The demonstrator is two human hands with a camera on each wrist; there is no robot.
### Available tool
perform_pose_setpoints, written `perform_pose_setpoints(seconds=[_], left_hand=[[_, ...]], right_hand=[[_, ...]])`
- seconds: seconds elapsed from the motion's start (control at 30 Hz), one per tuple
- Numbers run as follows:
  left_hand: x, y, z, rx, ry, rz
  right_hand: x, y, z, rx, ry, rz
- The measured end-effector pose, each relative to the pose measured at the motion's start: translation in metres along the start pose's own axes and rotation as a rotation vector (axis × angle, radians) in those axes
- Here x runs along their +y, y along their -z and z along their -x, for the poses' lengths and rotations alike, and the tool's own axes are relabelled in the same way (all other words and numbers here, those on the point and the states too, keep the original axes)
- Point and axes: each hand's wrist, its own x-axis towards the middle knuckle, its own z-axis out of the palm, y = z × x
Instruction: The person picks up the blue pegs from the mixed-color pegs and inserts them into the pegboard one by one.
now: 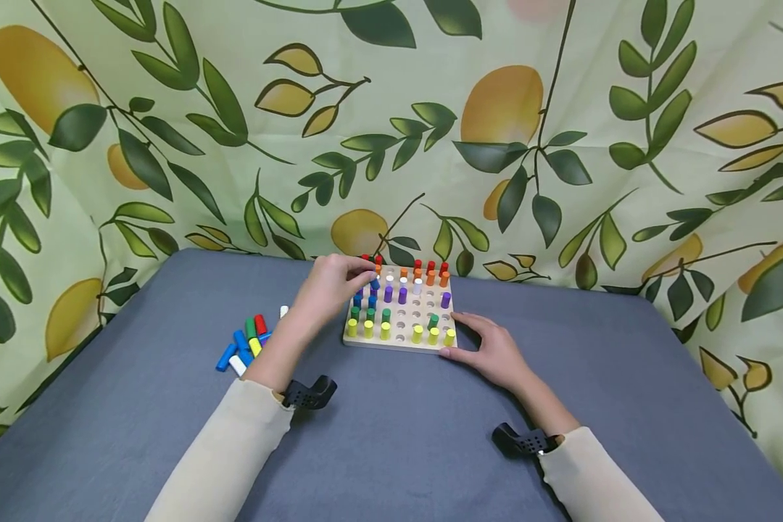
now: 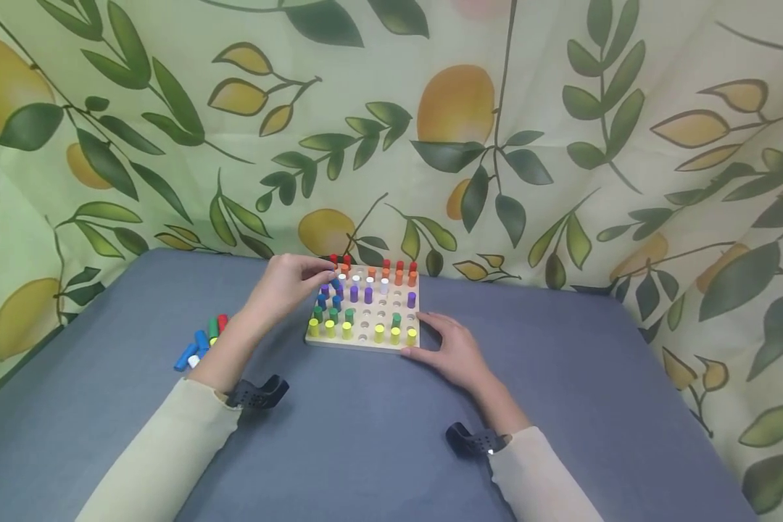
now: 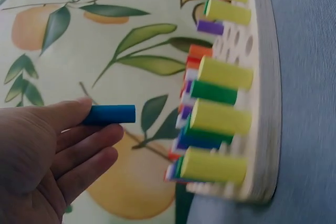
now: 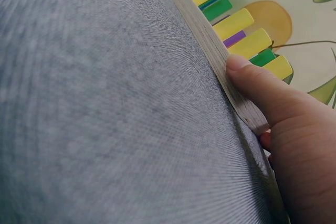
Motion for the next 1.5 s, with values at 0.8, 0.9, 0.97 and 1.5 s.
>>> perform_pose_setpoints(seconds=[0.8, 0.9, 0.97, 1.5], left_hand=[[-0.013, -0.038, -0.016, -0.108, -0.03, -0.078], [-0.015, -0.04, -0.016, -0.121, -0.036, -0.091], [-0.016, -0.04, -0.017, -0.129, -0.038, -0.088], [-0.025, -0.042, -0.018, -0.161, -0.072, -0.141]], right_hand=[[-0.002, 0.002, 0.0, 0.007, 0.013, 0.001], [-0.002, 0.002, 0.0, 0.015, 0.017, 0.003], [-0.001, 0.001, 0.0, 0.017, 0.015, 0.006], [-0.002, 0.002, 0.0, 0.0, 0.0, 0.001]])
